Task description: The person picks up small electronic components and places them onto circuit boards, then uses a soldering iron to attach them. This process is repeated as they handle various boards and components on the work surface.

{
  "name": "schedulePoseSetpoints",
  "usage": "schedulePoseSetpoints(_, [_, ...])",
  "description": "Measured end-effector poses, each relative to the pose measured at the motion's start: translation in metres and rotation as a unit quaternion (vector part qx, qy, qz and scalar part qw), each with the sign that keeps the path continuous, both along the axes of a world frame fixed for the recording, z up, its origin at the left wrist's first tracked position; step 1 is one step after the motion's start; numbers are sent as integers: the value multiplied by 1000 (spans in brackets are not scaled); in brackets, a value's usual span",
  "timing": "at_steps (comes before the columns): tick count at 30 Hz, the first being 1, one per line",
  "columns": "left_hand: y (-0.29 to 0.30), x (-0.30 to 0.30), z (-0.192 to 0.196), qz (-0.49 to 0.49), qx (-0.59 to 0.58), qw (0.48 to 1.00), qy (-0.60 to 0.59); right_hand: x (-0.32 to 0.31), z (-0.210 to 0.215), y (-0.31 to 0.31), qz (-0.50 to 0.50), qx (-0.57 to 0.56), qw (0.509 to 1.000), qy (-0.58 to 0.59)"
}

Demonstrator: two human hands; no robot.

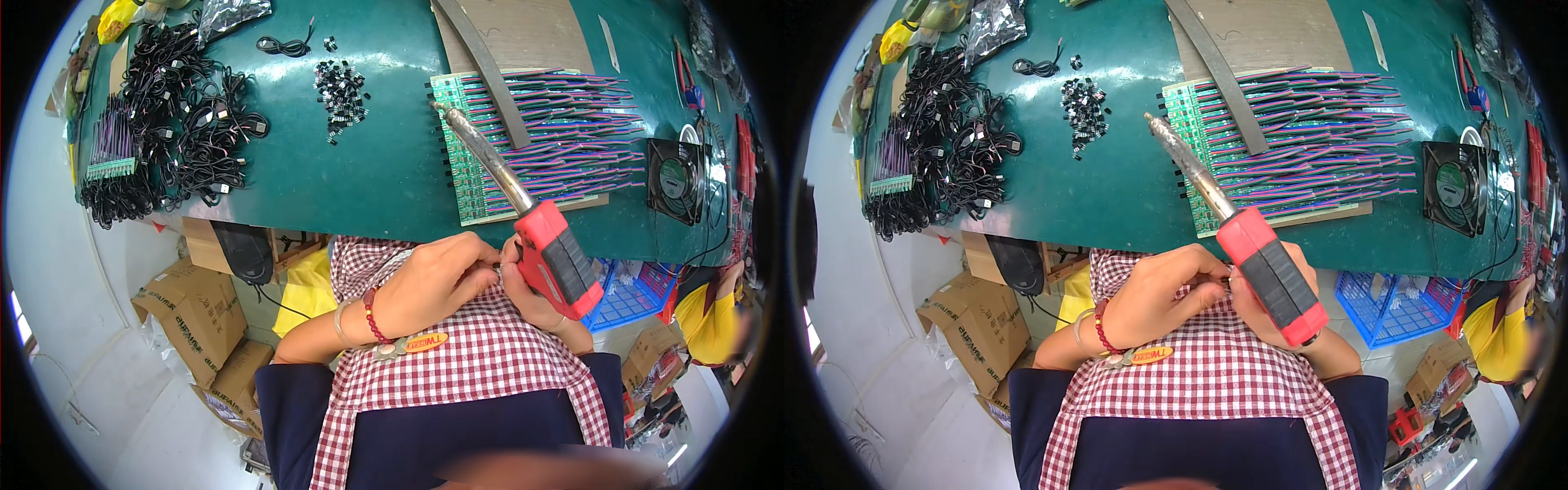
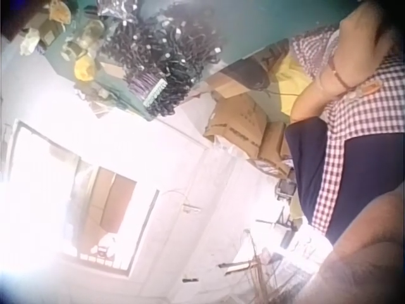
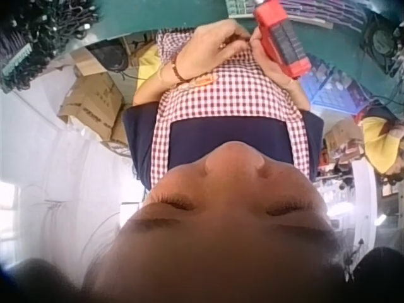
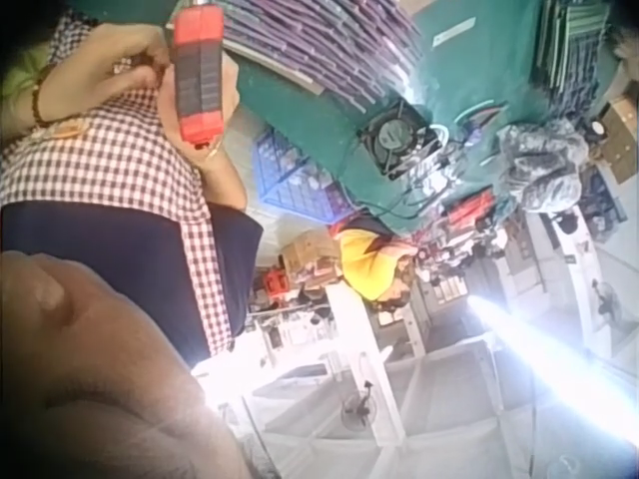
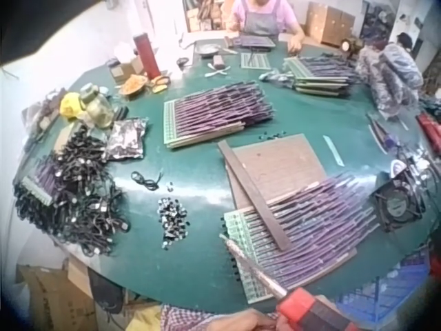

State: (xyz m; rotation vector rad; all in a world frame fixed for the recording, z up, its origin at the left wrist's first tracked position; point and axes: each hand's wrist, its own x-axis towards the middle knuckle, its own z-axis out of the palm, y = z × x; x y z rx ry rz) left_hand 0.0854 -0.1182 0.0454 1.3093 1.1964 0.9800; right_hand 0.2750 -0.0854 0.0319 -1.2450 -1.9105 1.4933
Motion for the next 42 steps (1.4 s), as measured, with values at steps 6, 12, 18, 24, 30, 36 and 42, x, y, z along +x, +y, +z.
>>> schedulePoseSetpoints(6, [0,-3,-3,23,-39,997,56,-6,-14,-9,-56,-16,998,23])
schedulePoseSetpoints(12, [18,-29,-31,84,-206,974,-40,35,-22,-14,-121,-38,990,60])
schedulePoseSetpoints(18, [34,-39,-41,58,-262,961,-63,66,-20,-27,-144,-148,970,130])
schedulePoseSetpoints(24, [40,-40,-42,43,-289,954,-58,84,-30,-36,-123,-163,976,78])
schedulePoseSetpoints(30, [43,-42,-44,41,-293,953,-64,82,-30,-36,-107,-135,984,31])
schedulePoseSetpoints(36, [44,-43,-45,37,-296,952,-67,80,-29,-37,-138,-164,975,59])
schedulePoseSetpoints(42, [45,-44,-46,26,-294,954,-59,93,-37,-39,2,-119,990,76])
